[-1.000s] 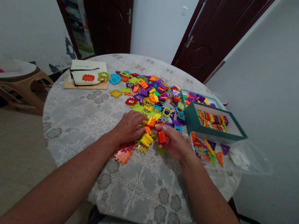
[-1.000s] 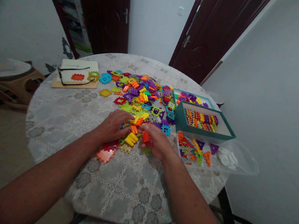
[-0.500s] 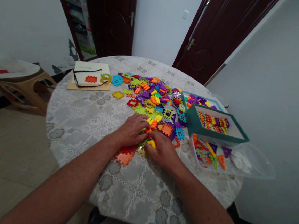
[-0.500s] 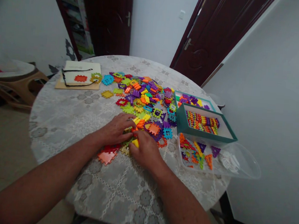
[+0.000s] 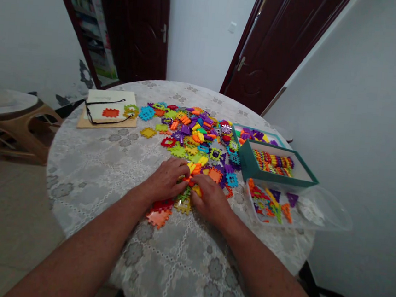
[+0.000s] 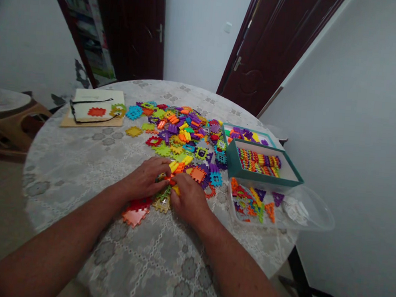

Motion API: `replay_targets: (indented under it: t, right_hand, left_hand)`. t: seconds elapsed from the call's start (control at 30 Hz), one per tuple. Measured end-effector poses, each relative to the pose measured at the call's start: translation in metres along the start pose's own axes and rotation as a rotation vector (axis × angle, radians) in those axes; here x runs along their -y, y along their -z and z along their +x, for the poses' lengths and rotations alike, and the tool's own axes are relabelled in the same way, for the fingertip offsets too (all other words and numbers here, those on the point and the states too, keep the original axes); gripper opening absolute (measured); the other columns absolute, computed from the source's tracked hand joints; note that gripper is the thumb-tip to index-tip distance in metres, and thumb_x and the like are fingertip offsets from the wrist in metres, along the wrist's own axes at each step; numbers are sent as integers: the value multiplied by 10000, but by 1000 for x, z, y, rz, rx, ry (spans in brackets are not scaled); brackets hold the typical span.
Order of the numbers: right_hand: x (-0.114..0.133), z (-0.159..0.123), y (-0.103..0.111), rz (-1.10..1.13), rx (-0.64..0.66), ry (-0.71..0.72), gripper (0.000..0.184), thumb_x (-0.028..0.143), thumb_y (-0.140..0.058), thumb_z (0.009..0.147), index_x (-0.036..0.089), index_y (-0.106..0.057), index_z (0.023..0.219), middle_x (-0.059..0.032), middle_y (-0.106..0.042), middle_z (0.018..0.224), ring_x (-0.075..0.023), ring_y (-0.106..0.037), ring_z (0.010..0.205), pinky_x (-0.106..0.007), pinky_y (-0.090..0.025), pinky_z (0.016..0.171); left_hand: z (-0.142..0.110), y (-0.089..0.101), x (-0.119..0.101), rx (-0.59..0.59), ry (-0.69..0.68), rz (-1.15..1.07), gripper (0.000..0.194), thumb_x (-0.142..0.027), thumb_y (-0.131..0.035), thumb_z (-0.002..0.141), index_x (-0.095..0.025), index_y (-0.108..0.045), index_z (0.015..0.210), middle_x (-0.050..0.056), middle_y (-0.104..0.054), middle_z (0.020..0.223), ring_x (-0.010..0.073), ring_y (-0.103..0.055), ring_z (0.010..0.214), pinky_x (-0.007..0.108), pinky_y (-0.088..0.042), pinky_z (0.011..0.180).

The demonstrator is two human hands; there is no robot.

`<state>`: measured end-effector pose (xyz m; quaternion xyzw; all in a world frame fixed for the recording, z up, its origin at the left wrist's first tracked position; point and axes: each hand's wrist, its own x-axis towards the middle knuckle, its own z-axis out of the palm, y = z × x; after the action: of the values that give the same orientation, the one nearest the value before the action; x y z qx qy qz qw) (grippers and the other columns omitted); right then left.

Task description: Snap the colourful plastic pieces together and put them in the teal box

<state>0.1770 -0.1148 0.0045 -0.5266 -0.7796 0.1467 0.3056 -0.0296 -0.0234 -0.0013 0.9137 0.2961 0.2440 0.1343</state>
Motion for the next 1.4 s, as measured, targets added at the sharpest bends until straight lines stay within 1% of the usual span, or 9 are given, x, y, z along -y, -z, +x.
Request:
replay_targets:
  t: [0.17,0.3,0.57,0.63,0.73,0.83,1.0,1.23,1.4]
  right_hand:
    - [1,0,-1,-32,63,-12,308,144,-619,959,207,-675,1256,-120,-694,1273,-259,-633,1223,-426,-518,1086]
    - [-1,0,-2,-26,42,-28,370,133,-635,944,210,-668,1304,-118,-672,1265,-258,-621,1211,-421,-527,1063]
    - [-4,-2,-3,61,-6,20,384,167,-626,986,222,-642,1366,-120,-657,1271,-255,-632,1178,-434,-546,1028]
    - [-4,-1,-4,87,-20,52,383,159,-622,983,221,-643,1360,-118,-665,1254,-254,-633,1181,-435,-543,1037]
    - [-3,-1,-5,106,-45,77,388,151,-623,971,226,-648,1351,-118,-674,1240,-254,-639,1181,-437,-545,1042]
    - [-1,-1,-5,119,-80,74,389,167,-631,970,232,-643,1353,-121,-691,1256,-259,-649,1183,-446,-548,1047]
    - [1,-2,-2,131,-113,68,413,188,-648,966,237,-623,1376,-125,-700,1323,-263,-651,1235,-457,-533,1085]
    - [2,-3,3,153,-35,100,535,194,-654,958,235,-561,1484,-134,-655,1443,-255,-614,1347,-460,-489,1163]
    - [4,-2,6,145,-87,68,453,226,-638,974,236,-596,1425,-129,-684,1364,-259,-636,1276,-455,-516,1112]
  left_hand:
    - [-2,2,2,-33,-19,-19,111,-239,-651,957,-243,-721,1042,102,-638,1358,298,-557,1299,497,-444,1131]
    - [-2,5,2,-19,-32,-40,190,-233,-621,986,-233,-703,1156,94,-690,1231,283,-586,1196,474,-463,1078]
    - [-3,7,1,33,-10,-23,265,-303,-670,989,-247,-707,1245,93,-703,1205,289,-591,1150,461,-454,1026]
    - [-3,7,0,46,-13,-23,259,-315,-681,993,-244,-711,1241,91,-706,1197,286,-591,1144,453,-453,1017]
    - [-1,7,-1,63,-22,-21,179,-334,-701,992,-232,-731,1136,81,-717,1116,278,-600,1088,427,-456,967]
    - [0,7,-2,28,-23,-32,178,-329,-745,964,-219,-728,1104,75,-729,1068,278,-611,1051,423,-452,939]
    - [1,10,-6,-57,-26,-134,198,-277,-731,962,-224,-702,1151,70,-739,1118,269,-620,1093,418,-464,969]
    - [2,12,-12,-96,22,-168,95,-275,-672,990,-216,-687,1063,54,-737,1049,247,-640,1059,410,-506,965]
    - [0,14,-15,-122,20,-223,201,-278,-625,1006,-233,-679,1194,68,-737,1168,241,-658,1147,424,-534,1039]
